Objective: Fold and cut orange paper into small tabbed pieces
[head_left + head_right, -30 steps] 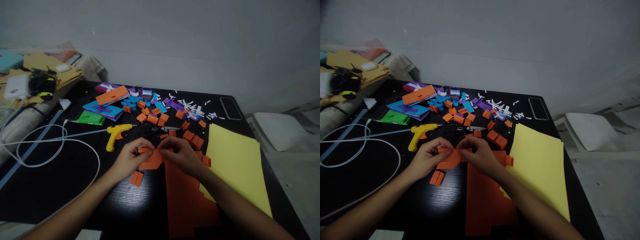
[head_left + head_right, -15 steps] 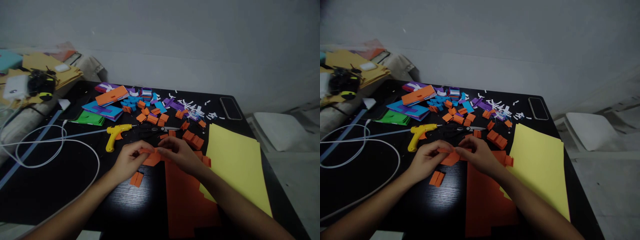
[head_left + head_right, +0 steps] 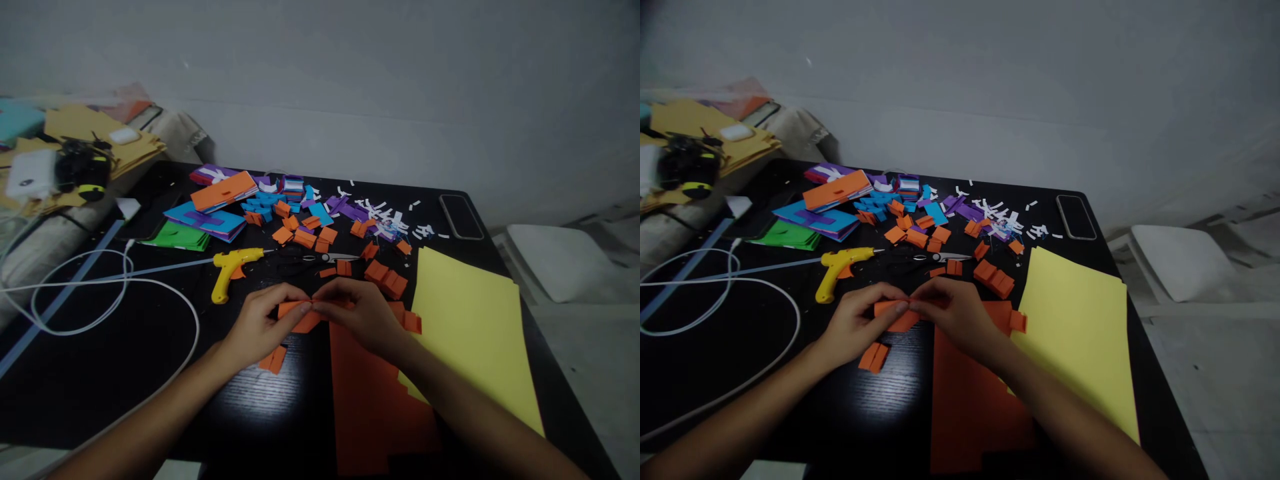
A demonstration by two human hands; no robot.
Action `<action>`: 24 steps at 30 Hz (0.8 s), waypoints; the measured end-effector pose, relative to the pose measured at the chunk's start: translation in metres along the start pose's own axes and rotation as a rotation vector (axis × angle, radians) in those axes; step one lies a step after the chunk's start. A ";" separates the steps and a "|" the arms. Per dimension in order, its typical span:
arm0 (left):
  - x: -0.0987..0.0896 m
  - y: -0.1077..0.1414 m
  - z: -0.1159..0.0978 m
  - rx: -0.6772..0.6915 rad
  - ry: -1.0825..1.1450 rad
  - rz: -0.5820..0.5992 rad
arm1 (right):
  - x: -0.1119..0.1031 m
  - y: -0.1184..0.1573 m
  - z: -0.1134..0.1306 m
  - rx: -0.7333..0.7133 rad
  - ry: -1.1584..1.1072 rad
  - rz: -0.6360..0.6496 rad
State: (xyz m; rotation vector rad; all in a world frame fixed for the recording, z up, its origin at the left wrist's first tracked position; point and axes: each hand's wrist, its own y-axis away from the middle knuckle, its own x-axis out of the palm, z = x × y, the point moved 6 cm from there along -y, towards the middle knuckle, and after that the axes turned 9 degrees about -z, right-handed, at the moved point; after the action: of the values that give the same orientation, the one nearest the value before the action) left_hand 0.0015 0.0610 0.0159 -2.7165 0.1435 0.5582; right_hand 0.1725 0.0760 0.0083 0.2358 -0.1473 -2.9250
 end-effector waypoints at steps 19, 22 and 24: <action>-0.008 -0.007 0.024 -0.356 0.198 -0.082 | -0.006 -0.005 0.003 0.060 0.067 0.097; -0.007 -0.006 0.026 -0.389 0.227 -0.086 | -0.004 -0.006 0.000 0.060 0.069 0.112; -0.007 -0.006 0.027 -0.408 0.251 -0.079 | -0.003 -0.005 -0.002 0.062 0.058 0.121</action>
State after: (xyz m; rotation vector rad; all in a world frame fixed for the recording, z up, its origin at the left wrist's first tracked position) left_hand -0.0136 0.0764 -0.0026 -3.1664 -0.0181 0.2402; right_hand 0.1745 0.0816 0.0066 0.3101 -0.2352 -2.7926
